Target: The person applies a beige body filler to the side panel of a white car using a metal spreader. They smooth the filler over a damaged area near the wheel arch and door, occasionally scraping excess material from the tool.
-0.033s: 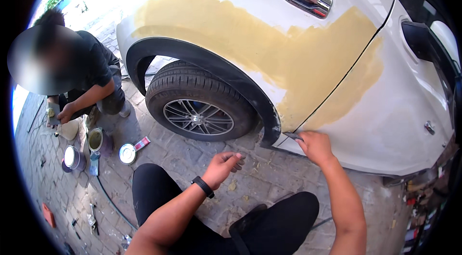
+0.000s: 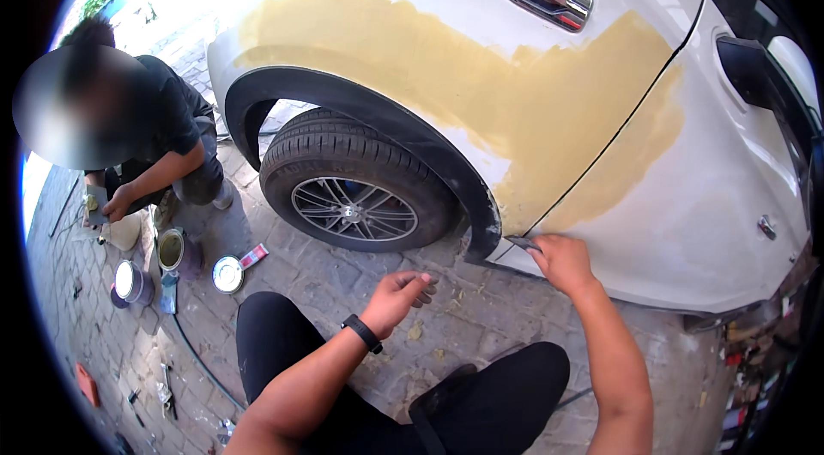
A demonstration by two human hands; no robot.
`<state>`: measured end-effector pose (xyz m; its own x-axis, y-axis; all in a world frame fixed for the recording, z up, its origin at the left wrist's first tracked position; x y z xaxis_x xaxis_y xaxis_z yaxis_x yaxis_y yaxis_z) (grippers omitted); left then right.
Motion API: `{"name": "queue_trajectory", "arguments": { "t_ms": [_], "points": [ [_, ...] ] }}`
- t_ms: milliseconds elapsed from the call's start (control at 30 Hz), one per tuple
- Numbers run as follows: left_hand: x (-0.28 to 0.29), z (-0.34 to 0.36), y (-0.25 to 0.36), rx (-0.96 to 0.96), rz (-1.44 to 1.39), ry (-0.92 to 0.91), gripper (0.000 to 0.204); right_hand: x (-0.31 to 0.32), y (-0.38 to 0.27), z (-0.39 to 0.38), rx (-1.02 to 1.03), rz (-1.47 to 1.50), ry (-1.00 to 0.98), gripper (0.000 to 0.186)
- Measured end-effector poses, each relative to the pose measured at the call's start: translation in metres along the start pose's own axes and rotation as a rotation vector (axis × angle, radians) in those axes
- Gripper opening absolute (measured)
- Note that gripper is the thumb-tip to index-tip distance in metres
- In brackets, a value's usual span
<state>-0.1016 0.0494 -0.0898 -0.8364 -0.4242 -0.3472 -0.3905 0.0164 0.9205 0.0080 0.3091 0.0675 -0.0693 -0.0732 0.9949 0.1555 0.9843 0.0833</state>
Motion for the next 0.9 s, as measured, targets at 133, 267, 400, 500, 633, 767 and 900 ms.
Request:
{"name": "queue_trajectory", "arguments": {
  "t_ms": [133,267,400,500,633,767,900],
  "points": [
    [0.001,0.0,-0.002,0.008,0.002,0.004,0.041,0.004,-0.001,0.0,-0.042,0.029,0.012,0.022],
    [0.0,0.002,-0.003,0.009,0.007,0.002,0.04,0.022,-0.006,0.0,-0.016,0.105,0.116,0.024],
    [-0.001,0.002,-0.002,0.018,0.007,0.005,0.039,0.016,-0.003,0.001,-0.032,0.092,0.061,0.025],
    [-0.001,0.002,-0.002,0.021,0.017,0.005,0.039,0.005,0.0,-0.001,-0.027,0.04,0.011,0.024],
    [0.0,-0.001,-0.001,0.017,0.026,0.0,0.039,0.018,-0.004,0.0,-0.015,0.083,0.076,0.024],
    [0.0,0.0,0.0,0.014,0.019,0.006,0.04,0.035,-0.01,0.003,0.013,0.094,0.117,0.022],
    [-0.002,0.0,0.0,0.01,0.013,0.001,0.04,0.023,-0.006,0.0,0.008,0.076,0.09,0.022]
  ]
}}
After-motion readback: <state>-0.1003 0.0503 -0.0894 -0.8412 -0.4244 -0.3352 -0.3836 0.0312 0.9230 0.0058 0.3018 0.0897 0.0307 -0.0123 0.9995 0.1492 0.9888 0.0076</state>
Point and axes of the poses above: each hand's wrist, its own z-axis towards the middle knuckle, its own x-axis out of the back of the hand, y = z × x, the point moved 9 cm from there along z, towards the middle knuckle, and after that the axes turned 15 degrees about -y, right-handed, at the moved point
